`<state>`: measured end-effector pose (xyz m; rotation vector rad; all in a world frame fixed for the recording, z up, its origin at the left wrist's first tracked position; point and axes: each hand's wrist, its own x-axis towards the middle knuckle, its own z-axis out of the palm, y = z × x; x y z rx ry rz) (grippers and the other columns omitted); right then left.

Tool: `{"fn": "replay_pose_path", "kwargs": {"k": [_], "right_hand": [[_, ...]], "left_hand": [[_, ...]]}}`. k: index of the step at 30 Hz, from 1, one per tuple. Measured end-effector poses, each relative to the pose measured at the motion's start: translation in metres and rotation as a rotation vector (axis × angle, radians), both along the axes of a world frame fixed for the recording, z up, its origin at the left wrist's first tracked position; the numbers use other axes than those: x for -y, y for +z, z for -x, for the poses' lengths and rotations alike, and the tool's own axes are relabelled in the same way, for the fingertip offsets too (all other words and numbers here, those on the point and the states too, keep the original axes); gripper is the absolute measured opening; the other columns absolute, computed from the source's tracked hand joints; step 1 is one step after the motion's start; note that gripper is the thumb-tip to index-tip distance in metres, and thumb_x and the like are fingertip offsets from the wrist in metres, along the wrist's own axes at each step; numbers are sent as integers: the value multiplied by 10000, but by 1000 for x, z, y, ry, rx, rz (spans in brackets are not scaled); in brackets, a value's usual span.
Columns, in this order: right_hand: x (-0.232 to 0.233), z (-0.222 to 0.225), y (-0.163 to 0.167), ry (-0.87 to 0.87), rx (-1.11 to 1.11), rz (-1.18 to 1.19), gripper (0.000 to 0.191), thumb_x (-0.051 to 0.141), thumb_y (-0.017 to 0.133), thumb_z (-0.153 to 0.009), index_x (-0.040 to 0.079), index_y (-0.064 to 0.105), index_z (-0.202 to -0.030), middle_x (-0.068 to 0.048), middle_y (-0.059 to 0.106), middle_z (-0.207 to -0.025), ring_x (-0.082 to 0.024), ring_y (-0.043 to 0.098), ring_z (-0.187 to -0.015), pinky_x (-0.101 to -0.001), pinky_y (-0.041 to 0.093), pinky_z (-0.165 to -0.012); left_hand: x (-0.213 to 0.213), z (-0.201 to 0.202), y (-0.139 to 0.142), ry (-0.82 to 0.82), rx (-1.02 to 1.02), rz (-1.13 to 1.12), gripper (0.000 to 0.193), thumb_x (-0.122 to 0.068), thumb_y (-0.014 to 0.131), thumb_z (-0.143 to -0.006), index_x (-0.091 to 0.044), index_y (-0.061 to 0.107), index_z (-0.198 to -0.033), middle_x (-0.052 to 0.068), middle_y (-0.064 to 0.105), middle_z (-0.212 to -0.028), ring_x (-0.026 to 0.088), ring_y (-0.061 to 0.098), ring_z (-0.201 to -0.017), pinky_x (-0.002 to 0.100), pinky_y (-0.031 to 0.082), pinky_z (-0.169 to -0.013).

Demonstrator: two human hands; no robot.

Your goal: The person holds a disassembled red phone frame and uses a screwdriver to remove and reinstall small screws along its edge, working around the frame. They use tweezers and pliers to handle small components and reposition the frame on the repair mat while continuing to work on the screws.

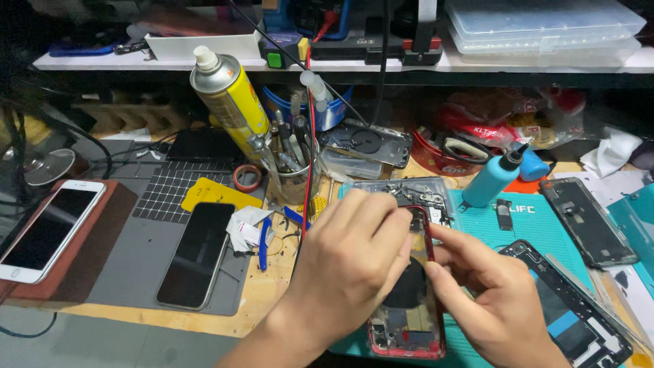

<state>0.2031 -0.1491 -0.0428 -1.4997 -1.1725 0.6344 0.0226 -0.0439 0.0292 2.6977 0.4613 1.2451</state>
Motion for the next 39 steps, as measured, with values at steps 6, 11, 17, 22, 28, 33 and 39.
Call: {"fn": "replay_pose_path", "kwargs": {"k": [6, 11, 17, 22, 28, 33, 39], "right_hand": [[1, -4, -2, 24, -213, -40, 471, -10, 667, -957, -42, 628, -1425, -112, 787, -1008, -105, 661, -739, -258, 526, -586], [0, -5, -6, 138, -272, -107, 473, -16, 660, -960, -42, 570, -1424, -127, 778, -1065, -124, 717, -853, -276, 604, -668], [1, -12, -7, 183, -224, -28, 512, -58, 709, -896, -56, 610, -1399, -148, 799, -1039, -150, 732, -807, -279, 585, -654], [0, -17, -8, 201, -304, -38, 474, -63, 698, -921, -84, 641, -1391, -173, 791, -981, -158, 711, -767, -284, 583, -652], [2, -21, -13, 205, -388, -20, 472, -88, 703, -914, -114, 642, -1381, -197, 776, -969, -184, 717, -758, -306, 578, -645], [3, -20, -13, 205, -399, -69, 476, -99, 710, -904, -128, 637, -1374, -194, 758, -976, -194, 727, -783, -326, 591, -650], [-4, -24, 9, 114, -305, 35, 369, 20, 648, -963, -62, 681, -1321, -158, 805, -972, -170, 754, -773, -305, 600, -636]], "left_hand": [[1, 1, -9, -34, 307, 565, 684, -212, 809, -847, 25, 472, -1393, 142, 628, -1226, 236, 641, -1136, 346, 539, -911], [-1, -10, -26, -335, 440, 1281, 430, -148, 753, -920, -43, 563, -1291, 68, 720, -1110, 89, 681, -996, 241, 579, -859], [-1, -9, -34, -193, 372, 1230, 246, -111, 742, -902, -14, 630, -1097, 48, 735, -959, 62, 675, -866, 233, 575, -761], [-2, -9, -33, -189, 338, 1156, 237, -107, 739, -909, -15, 624, -1096, 46, 741, -976, 61, 680, -900, 235, 571, -799], [-2, -6, -32, -212, 358, 1219, 230, -94, 737, -904, -6, 628, -1087, 51, 741, -985, 69, 679, -900, 238, 568, -800], [-3, -5, -31, -297, 398, 1290, 238, -77, 725, -914, 3, 619, -1111, 49, 735, -1012, 67, 663, -916, 236, 560, -821], [-7, -5, -36, -224, 408, 1249, 218, -78, 735, -902, 1, 631, -1077, 33, 735, -977, 58, 666, -871, 228, 565, -769]]}}
